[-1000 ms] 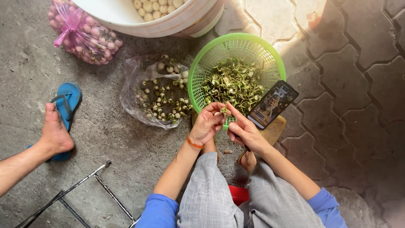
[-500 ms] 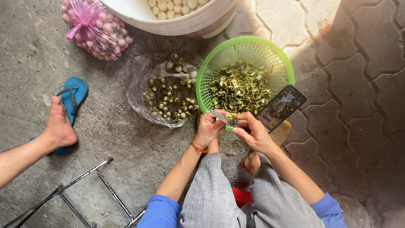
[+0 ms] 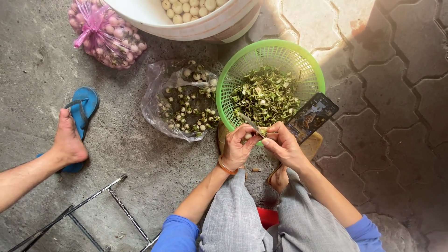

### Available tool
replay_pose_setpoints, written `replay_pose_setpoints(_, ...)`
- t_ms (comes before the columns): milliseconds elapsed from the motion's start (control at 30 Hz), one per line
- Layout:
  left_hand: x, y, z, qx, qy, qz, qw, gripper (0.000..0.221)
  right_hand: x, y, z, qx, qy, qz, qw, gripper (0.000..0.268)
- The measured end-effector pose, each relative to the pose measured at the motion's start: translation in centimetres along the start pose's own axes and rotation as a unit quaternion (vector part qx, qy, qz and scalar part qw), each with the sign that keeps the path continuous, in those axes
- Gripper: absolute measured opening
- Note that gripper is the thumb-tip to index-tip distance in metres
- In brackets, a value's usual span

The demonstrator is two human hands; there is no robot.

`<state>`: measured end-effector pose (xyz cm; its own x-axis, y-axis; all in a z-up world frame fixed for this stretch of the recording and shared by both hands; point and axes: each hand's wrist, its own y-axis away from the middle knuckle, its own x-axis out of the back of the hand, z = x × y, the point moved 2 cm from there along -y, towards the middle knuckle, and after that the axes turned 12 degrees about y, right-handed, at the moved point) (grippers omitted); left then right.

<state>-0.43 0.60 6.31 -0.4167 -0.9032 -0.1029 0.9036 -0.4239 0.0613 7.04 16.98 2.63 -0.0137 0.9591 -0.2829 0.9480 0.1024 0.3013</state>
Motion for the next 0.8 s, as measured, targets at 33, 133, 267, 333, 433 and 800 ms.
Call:
replay_pose_setpoints(33,-0.5,-0.1,0.2,0.054,0.092,0.03,0.994,0.02,-0.3,0.0,-0.6,-0.027,-0.082,-0.006,0.996,0.022)
replay_pose_setpoints(133,-0.9,0.4,-1.4,0.147,0.275,0.068,0.948,0.026,-0.5,-0.7,-2.3,-0.055,-0.242,-0.011,0.969,0.023)
replay_pose_setpoints(267,-0.8,-0.4,-0.6,0.188,0.386,0.089,0.899,0.034,-1.6,-1.1,-7.6,-0.072,-0.072,-0.027,0.994,0.062)
replay_pose_setpoints(333,0.0,-0.2,-2.8,0.176,0.367,0.105,0.907,0.034,-1.8,-1.0,-7.1,-0.052,-0.054,-0.045,0.996,0.066)
replay_pose_setpoints(433,0.4,-0.3,-3.2,0.164,0.344,0.124,0.916,0.034,-1.9,-0.6,-5.7,-0.04,-0.063,-0.081,0.994,0.065)
replay_pose_setpoints(800,0.0,1.0,-3.9,0.229,0.483,0.112,0.838,0.026,-1.0,-1.0,-2.2,-0.04,-0.154,0.011,0.987,0.05)
